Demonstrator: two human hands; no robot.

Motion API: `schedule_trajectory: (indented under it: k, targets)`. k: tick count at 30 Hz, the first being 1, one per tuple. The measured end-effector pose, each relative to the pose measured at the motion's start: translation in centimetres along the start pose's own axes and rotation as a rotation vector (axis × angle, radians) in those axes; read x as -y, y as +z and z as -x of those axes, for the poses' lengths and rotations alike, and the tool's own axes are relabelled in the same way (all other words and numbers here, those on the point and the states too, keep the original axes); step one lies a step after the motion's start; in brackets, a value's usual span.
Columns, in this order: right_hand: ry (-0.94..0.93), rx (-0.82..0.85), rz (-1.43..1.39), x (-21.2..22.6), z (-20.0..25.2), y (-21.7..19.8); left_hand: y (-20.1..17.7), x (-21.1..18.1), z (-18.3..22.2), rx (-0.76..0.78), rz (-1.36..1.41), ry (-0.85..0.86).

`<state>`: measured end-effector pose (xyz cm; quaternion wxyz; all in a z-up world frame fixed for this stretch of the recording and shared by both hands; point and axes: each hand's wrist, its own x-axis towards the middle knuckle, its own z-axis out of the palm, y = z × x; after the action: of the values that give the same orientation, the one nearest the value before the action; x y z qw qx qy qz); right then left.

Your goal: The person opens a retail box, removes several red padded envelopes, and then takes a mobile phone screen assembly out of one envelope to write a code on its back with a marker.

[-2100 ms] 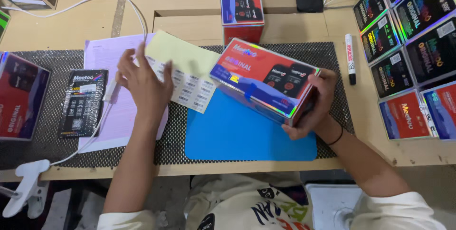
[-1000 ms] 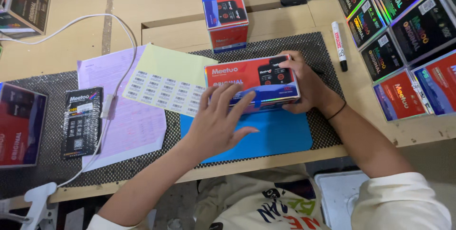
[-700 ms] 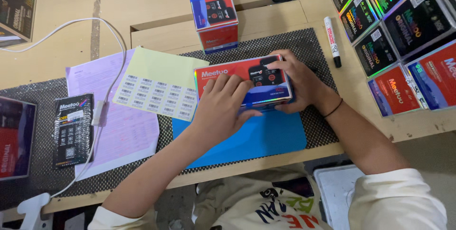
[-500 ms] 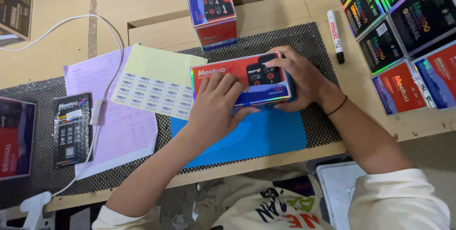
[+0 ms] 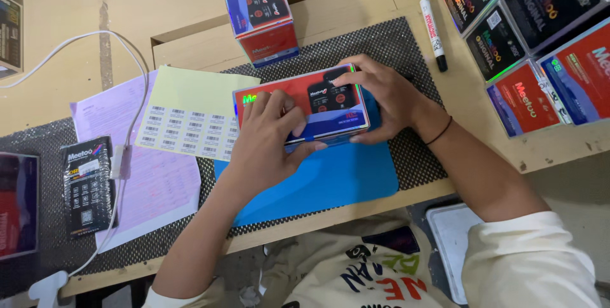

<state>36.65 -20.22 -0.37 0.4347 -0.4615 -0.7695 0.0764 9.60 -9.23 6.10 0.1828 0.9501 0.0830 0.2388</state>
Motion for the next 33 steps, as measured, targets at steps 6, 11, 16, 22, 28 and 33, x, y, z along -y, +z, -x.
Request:
schedule_trajectory:
  k: [6, 11, 16, 22, 28, 33]
  targets:
    - [0.004, 0.027, 0.001, 0.0, 0.0, -0.2, 0.0, -0.4, 0.4, -0.083, 0.024, -0.026]
    - [0.025, 0.043, 0.001, 0.1, 0.0, -0.3, 0.3, -0.4, 0.5, -0.095, 0.052, -0.025]
    - [0.032, 0.069, 0.011, 0.4, -0.2, -0.4, 0.7, -0.1, 0.5, -0.097, 0.089, -0.025]
    - [0.048, 0.055, 0.016, 0.3, 0.0, -0.3, 0.7, -0.2, 1.0, -0.127, 0.093, -0.079]
    - [0.048, 0.051, -0.008, 0.8, -0.5, -0.4, 0.8, -0.1, 0.8, -0.139, 0.072, -0.026]
    - [0.047, 0.025, -0.027, 0.7, -0.4, -0.2, 1.0, 0.0, 0.8, -0.058, 0.084, -0.067]
